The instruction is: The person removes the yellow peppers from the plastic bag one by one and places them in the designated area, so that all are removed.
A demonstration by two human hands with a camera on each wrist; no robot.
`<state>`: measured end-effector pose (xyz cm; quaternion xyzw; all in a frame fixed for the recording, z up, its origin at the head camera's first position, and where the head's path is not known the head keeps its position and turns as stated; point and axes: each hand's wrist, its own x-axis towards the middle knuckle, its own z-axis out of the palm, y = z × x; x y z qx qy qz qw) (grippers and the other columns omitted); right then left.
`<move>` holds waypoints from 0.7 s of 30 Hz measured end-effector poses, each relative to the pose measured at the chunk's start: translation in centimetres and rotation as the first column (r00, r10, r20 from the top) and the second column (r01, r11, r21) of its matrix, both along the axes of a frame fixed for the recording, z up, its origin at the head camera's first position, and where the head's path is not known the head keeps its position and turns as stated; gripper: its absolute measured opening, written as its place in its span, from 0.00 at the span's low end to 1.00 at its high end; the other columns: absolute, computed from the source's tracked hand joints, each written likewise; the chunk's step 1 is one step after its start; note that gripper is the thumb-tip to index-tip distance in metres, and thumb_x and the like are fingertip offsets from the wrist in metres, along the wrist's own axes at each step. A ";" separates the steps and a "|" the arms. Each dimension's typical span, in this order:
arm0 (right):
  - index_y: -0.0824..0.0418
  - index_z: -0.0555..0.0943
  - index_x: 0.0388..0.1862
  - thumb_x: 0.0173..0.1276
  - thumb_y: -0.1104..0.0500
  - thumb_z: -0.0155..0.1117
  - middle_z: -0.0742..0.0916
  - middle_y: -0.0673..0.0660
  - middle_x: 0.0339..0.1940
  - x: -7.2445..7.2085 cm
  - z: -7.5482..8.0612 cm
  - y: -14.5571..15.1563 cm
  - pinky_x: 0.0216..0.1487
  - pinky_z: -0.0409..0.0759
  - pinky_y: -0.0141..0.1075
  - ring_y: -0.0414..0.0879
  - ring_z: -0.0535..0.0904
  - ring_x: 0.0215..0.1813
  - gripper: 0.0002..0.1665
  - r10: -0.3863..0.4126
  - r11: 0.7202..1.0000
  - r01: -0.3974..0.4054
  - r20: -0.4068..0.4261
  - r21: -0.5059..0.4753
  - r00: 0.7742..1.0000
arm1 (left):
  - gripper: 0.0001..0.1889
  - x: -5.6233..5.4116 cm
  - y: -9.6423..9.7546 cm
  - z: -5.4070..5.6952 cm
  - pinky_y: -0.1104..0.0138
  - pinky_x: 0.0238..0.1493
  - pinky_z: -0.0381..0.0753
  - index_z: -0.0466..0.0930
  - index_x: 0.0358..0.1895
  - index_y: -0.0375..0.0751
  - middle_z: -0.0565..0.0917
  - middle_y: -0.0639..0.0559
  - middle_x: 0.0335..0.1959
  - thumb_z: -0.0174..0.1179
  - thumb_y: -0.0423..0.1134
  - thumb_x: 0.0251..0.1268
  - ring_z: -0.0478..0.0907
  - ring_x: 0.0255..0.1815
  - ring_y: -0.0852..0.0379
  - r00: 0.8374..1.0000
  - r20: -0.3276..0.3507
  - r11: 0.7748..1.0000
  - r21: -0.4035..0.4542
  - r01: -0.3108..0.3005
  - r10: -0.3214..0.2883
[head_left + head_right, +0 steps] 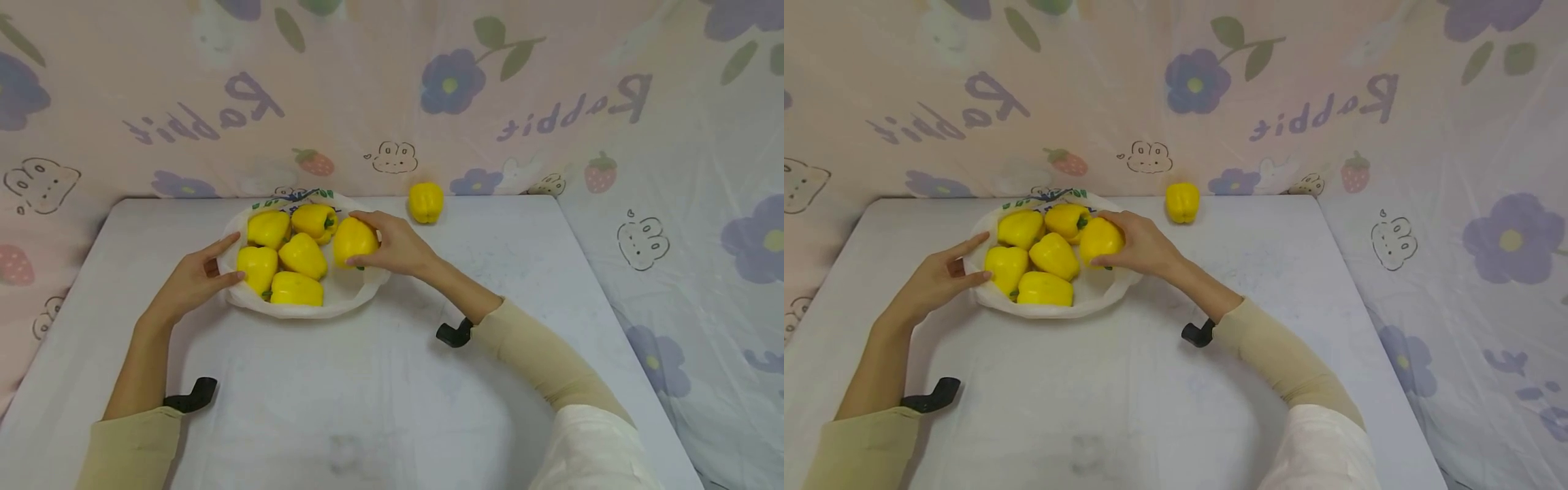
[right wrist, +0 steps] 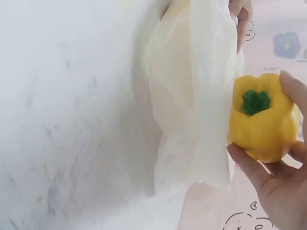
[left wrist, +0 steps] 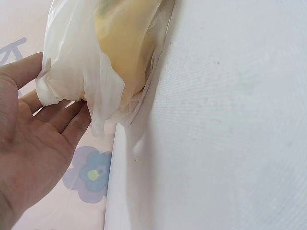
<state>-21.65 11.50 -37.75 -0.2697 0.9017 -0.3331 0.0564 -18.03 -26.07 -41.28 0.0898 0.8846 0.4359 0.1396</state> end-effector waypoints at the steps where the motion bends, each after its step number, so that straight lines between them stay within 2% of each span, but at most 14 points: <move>1: 0.58 0.68 0.74 0.54 0.39 0.78 0.77 0.54 0.69 -0.1 0.1 0.2 0.69 0.69 0.37 0.45 0.73 0.65 0.53 0.001 1.000 -0.001 -0.002 -0.001 1.000 | 0.43 0.0 0.0 0.0 0.60 0.63 0.72 0.50 0.80 0.53 0.54 0.36 0.78 0.65 0.46 0.68 0.62 0.71 0.32 1.000 -0.002 1.000 0.001 0.000 0.000; 8: 0.54 0.67 0.76 0.54 0.40 0.78 0.77 0.52 0.69 -0.7 0.8 1.5 0.64 0.73 0.41 0.44 0.73 0.59 0.53 -0.013 0.999 0.015 0.052 -0.037 0.999 | 0.42 -0.1 0.0 0.2 0.78 0.55 0.73 0.50 0.80 0.52 0.55 0.35 0.78 0.65 0.46 0.68 0.63 0.71 0.32 1.000 -0.010 1.000 0.008 -0.002 0.002; 15: 0.48 0.67 0.76 0.53 0.39 0.78 0.74 0.50 0.71 -1.1 0.9 3.1 0.61 0.76 0.42 0.44 0.71 0.61 0.53 -0.072 0.996 0.074 0.046 -0.048 0.996 | 0.43 -0.1 0.0 0.2 0.81 0.53 0.72 0.50 0.80 0.51 0.55 0.34 0.77 0.65 0.46 0.68 0.63 0.71 0.32 1.000 -0.010 1.000 0.016 0.000 0.000; 17: 0.50 0.67 0.75 0.53 0.40 0.79 0.74 0.49 0.70 -1.2 0.8 3.6 0.60 0.77 0.43 0.44 0.71 0.61 0.53 -0.081 0.994 0.083 0.036 -0.067 0.996 | 0.42 -0.1 0.0 0.1 0.77 0.55 0.73 0.50 0.80 0.51 0.55 0.34 0.78 0.65 0.46 0.68 0.63 0.71 0.32 1.000 -0.008 1.000 0.014 0.001 -0.001; 21: 0.55 0.68 0.74 0.54 0.43 0.80 0.76 0.51 0.68 -1.6 0.5 4.7 0.62 0.76 0.46 0.46 0.72 0.60 0.52 -0.101 0.991 0.102 0.015 -0.091 0.995 | 0.42 -0.1 -0.1 0.0 0.54 0.66 0.70 0.50 0.80 0.53 0.54 0.35 0.78 0.64 0.46 0.68 0.61 0.72 0.31 1.000 -0.001 1.000 0.008 -0.002 0.002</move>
